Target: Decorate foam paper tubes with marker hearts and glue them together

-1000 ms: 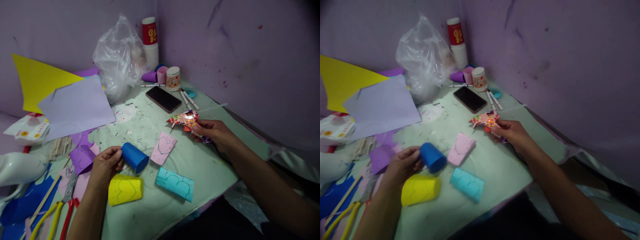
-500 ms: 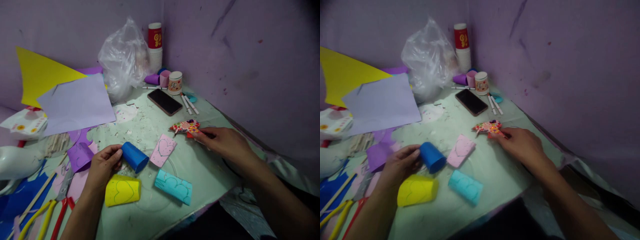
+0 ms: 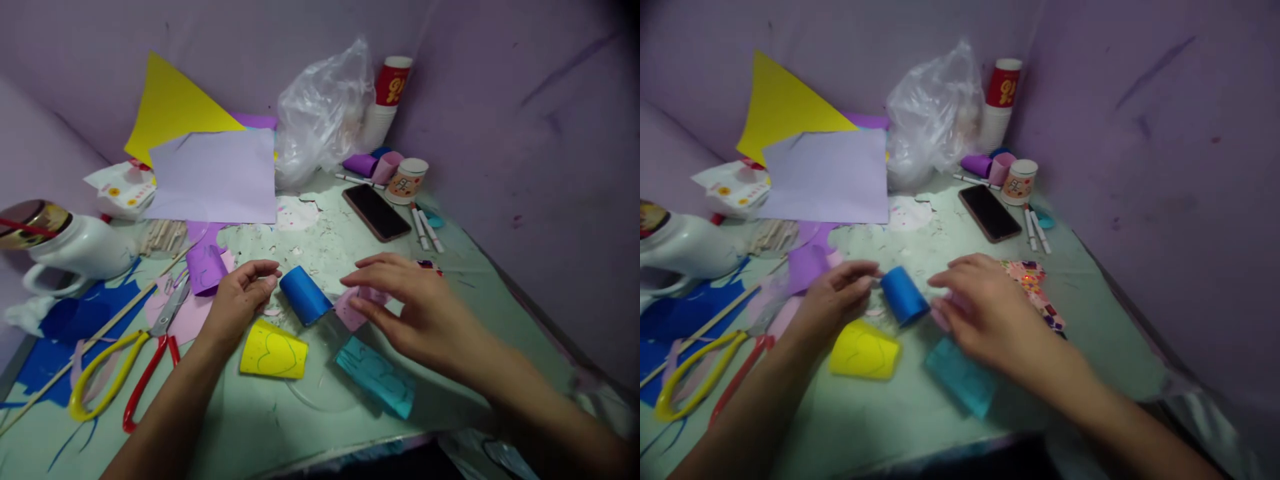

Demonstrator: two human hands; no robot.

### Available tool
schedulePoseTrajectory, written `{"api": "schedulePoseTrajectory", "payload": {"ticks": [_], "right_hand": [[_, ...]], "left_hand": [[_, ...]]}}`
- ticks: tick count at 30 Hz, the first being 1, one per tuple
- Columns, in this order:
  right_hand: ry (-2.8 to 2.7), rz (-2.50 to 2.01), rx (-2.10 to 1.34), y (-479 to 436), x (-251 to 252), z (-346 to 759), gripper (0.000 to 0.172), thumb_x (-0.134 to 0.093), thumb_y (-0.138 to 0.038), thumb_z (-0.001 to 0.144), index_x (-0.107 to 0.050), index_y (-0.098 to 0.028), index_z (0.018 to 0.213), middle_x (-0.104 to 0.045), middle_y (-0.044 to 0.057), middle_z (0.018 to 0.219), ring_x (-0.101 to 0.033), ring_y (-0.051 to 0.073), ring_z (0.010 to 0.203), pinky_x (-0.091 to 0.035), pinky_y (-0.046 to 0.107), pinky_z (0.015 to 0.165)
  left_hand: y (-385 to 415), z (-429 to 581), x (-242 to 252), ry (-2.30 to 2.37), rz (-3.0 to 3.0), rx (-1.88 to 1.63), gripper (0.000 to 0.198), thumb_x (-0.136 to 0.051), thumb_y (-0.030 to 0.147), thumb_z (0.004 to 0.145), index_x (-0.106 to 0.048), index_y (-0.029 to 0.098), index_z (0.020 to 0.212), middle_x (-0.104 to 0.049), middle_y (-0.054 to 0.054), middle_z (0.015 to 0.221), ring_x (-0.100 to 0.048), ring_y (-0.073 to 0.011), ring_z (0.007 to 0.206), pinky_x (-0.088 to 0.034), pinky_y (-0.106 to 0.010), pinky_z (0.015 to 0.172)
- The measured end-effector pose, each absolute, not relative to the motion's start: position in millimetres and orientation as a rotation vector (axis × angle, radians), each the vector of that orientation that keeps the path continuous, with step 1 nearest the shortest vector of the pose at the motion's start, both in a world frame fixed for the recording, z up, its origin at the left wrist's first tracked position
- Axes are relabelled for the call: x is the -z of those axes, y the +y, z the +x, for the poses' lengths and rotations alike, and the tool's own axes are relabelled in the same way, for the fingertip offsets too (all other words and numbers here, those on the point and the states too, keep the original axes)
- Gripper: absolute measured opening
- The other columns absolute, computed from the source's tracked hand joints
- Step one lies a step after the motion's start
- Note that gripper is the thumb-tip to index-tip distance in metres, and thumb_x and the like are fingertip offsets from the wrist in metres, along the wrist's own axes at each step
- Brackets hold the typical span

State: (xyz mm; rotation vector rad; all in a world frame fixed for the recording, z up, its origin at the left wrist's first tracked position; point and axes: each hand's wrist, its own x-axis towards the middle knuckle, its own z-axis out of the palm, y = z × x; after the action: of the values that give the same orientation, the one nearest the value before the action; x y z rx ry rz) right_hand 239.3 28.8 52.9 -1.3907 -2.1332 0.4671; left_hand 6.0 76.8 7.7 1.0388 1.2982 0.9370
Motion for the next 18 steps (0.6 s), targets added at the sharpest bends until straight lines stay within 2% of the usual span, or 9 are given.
{"api": "schedulePoseTrajectory", "payload": {"ticks": [3, 6, 10, 14, 18], "right_hand": [[-2.293, -1.376, -0.474, 26.5, -42.7, 230.5, 0.024, -0.059, -0.020, 0.083, -0.065, -0.020, 0.105, -0.069, 0.009, 0.102, -0.052, 0.029, 0.116, -0.044, 0.049, 0.095], [-2.351, -1.378, -0.481, 22.3, -33.0, 227.6, 0.028, -0.060, -0.022, 0.082, -0.061, -0.022, 0.110, -0.068, 0.009, 0.108, -0.048, 0.032, 0.122, -0.037, 0.059, 0.100], [-2.367, -1.405, -0.451, 18.9, -25.5, 225.8, 0.034, -0.061, -0.020, 0.079, -0.058, -0.024, 0.113, -0.068, 0.008, 0.110, -0.046, 0.032, 0.125, -0.025, 0.066, 0.104], [-2.374, -1.404, -0.446, 19.2, -22.5, 223.4, 0.032, -0.058, -0.015, 0.079, -0.058, -0.024, 0.110, -0.069, 0.008, 0.107, -0.046, 0.033, 0.125, -0.021, 0.070, 0.103], [-2.371, -1.400, -0.447, 21.7, -22.1, 221.8, 0.027, -0.060, -0.016, 0.079, -0.061, -0.023, 0.106, -0.071, 0.007, 0.103, -0.048, 0.035, 0.122, -0.020, 0.072, 0.100]], "left_hand": [[72.2, 5.8, -11.4, 1.355, 1.186, -0.936, 0.033, -0.072, 0.030, 0.064, -0.067, 0.017, 0.093, -0.068, -0.005, 0.087, -0.058, -0.0134, 0.065, -0.044, -0.024, 0.055], [68.4, 8.9, -12.9, 1.368, 1.306, -0.871, 0.038, -0.069, 0.031, 0.069, -0.066, 0.017, 0.104, -0.068, -0.008, 0.092, -0.060, -0.0176, 0.071, -0.047, -0.029, 0.060], [67.1, 13.7, -11.5, 1.382, 1.544, -0.778, 0.041, -0.066, 0.031, 0.073, -0.064, 0.017, 0.111, -0.068, -0.008, 0.093, -0.058, -0.0175, 0.071, -0.046, -0.030, 0.064], [67.3, 15.7, -9.7, 1.411, 1.672, -0.724, 0.041, -0.066, 0.030, 0.073, -0.064, 0.019, 0.112, -0.067, -0.006, 0.093, -0.057, -0.0173, 0.072, -0.044, -0.032, 0.068], [68.0, 16.4, -10.2, 1.433, 1.625, -0.673, 0.041, -0.068, 0.030, 0.070, -0.064, 0.019, 0.110, -0.066, -0.003, 0.080, -0.056, -0.0162, 0.066, -0.043, -0.030, 0.063]]}}
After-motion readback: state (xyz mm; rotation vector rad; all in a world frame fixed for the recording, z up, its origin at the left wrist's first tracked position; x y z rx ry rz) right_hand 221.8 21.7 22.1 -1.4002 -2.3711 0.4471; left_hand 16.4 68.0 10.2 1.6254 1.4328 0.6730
